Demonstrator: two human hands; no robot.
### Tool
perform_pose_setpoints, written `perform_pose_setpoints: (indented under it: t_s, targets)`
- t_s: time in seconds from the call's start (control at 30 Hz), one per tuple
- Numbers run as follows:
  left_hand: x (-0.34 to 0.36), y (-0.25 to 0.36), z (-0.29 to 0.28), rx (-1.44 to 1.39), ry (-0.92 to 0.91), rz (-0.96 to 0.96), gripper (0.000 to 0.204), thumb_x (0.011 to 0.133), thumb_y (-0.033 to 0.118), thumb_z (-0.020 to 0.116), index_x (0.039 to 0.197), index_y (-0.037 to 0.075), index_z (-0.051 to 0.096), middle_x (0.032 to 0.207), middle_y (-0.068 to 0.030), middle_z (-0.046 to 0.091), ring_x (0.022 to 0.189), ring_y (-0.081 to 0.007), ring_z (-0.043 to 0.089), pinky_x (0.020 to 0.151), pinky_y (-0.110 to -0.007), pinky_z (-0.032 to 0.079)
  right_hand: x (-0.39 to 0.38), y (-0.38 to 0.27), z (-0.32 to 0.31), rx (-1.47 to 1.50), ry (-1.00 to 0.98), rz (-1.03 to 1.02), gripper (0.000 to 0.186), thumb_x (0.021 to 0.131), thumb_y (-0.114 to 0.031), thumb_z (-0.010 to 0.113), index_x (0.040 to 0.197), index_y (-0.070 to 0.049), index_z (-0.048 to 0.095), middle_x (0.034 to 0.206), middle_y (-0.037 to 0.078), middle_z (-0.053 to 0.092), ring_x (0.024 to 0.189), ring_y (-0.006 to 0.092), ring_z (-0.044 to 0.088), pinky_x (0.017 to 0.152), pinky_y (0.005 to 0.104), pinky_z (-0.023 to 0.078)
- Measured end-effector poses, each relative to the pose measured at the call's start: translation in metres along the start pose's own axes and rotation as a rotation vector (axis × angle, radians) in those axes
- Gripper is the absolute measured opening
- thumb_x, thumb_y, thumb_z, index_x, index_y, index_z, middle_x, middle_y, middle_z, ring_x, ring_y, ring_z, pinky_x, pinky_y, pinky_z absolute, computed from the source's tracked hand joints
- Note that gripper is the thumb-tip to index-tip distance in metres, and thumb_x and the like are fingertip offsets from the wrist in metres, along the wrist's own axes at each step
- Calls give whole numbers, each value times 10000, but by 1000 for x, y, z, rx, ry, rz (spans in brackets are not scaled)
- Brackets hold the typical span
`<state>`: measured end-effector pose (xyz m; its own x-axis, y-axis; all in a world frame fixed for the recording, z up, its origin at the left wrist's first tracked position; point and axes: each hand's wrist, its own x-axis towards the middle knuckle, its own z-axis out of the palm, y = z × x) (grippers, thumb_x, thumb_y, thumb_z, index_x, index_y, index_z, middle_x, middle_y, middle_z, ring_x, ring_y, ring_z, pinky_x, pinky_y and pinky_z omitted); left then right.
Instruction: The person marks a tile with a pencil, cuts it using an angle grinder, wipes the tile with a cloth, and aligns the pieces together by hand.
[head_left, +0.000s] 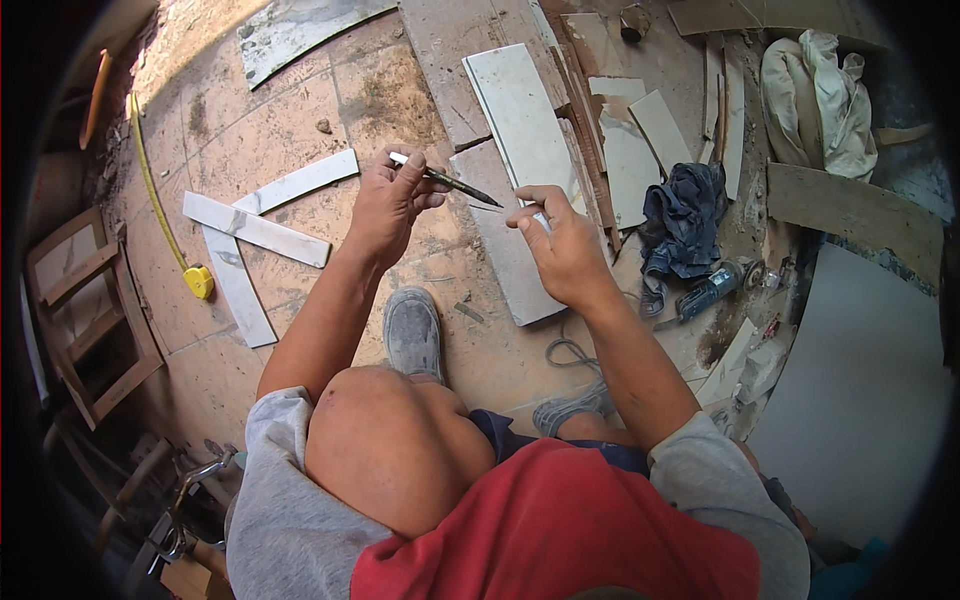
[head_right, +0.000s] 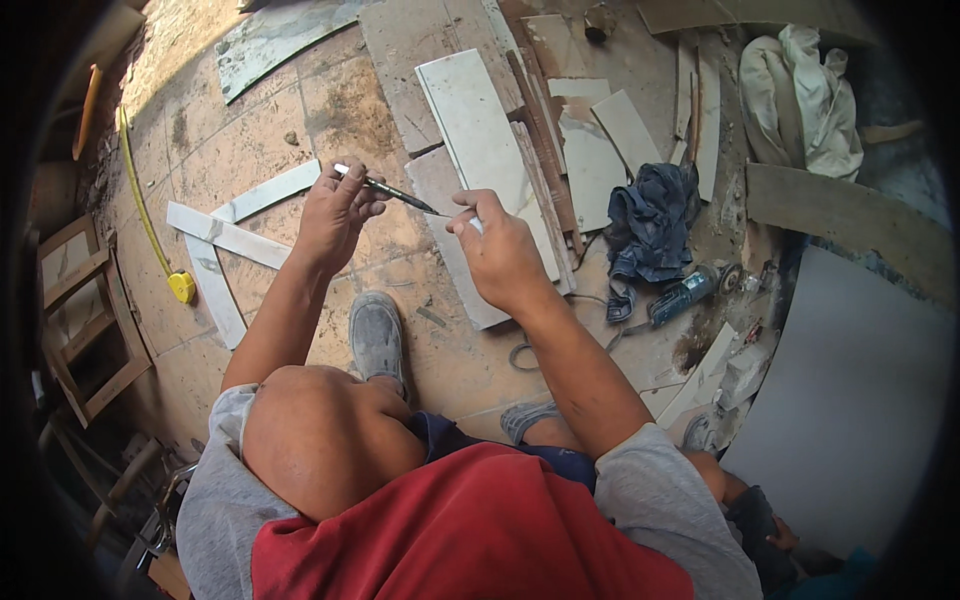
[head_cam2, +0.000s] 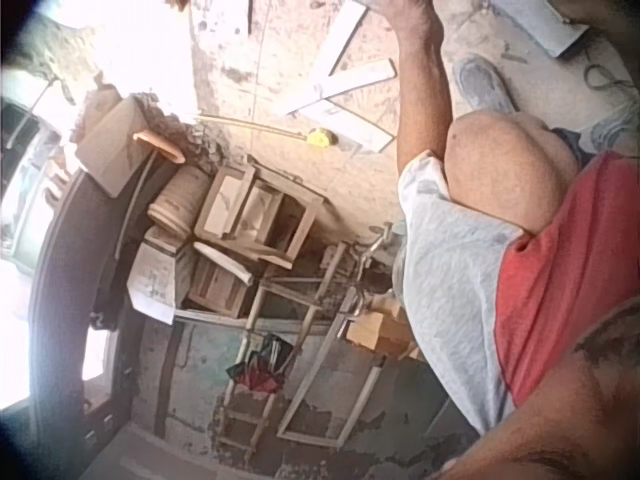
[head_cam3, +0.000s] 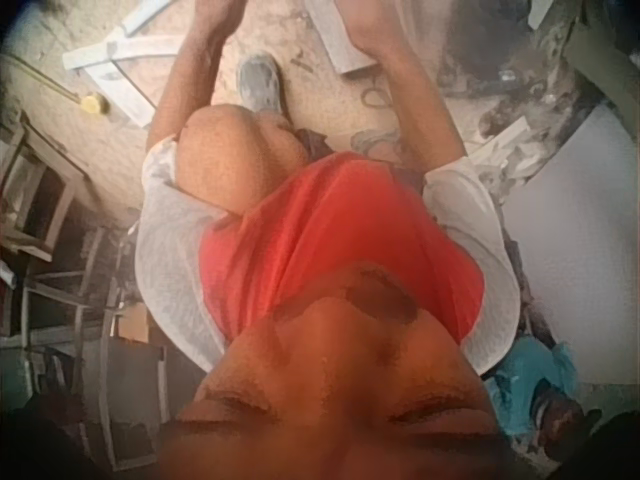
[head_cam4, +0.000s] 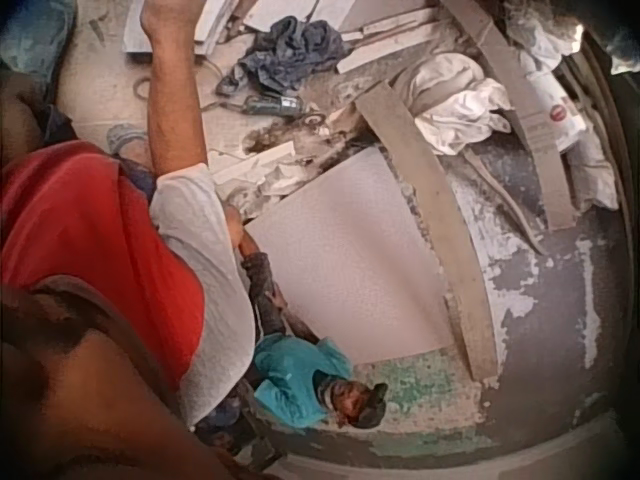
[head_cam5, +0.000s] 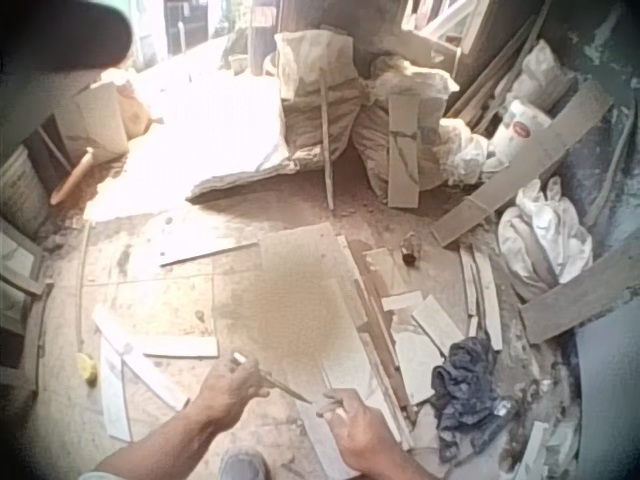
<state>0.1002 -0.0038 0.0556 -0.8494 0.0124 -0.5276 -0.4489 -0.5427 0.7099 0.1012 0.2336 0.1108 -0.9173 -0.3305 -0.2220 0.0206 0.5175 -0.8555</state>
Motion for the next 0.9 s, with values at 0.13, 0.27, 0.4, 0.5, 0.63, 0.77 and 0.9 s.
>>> perform_pose_setpoints:
  t_s: [0.13,0.27,0.4,0.5,0.63,0.77,0.9]
  targets:
    - [-7,7,16,-11,-25,22,243,1001,243,609,1151,97,486,982,-54,629,834,-145,640,718,-271,532,2,-12,0,-46,-20,-27,354,944,-111,584,1269,-2,495,935,187,702,849,408,675,745,435,509]
    - [-9,9,20,22,-41,40,250,999,249,613,1152,97,486,980,-63,634,831,-153,650,723,-280,533,-2,-17,0,-45,-50,24,488,934,-112,599,1376,-11,417,946,207,697,869,429,671,758,458,503]
    - [-11,8,22,32,-74,62,262,993,276,623,1112,83,491,956,-92,647,842,-172,675,724,-285,559,-4,-21,0,-42,-49,32,561,927,-111,608,1429,-20,373,957,226,689,868,446,667,760,473,500]
    - [-11,5,23,47,-94,63,249,994,267,622,1109,86,495,960,-92,647,843,-170,672,726,-290,558,-4,-24,1,-72,-60,40,566,926,-110,611,1432,-23,371,958,229,685,862,455,664,752,476,503]
    - [-13,1,24,64,-122,90,231,999,248,616,1108,83,496,967,-87,647,845,-162,663,725,-291,554,-6,-24,0,-82,-74,44,577,913,-98,608,1432,-29,368,947,246,677,855,459,660,741,504,507]
    - [-12,-1,24,72,-101,114,151,1020,172,565,1128,87,503,1020,-75,628,840,-132,633,705,-284,536,-9,-20,-3,-211,-105,51,582,900,-99,565,1437,-24,354,863,268,674,820,452,661,752,534,525]
    - [-12,-1,20,117,-162,157,160,1040,177,528,1173,103,480,1059,-79,598,860,-138,595,716,-265,468,-11,-16,-4,-336,-201,8,554,869,-66,517,1407,2,402,781,238,676,747,410,687,679,502,547]
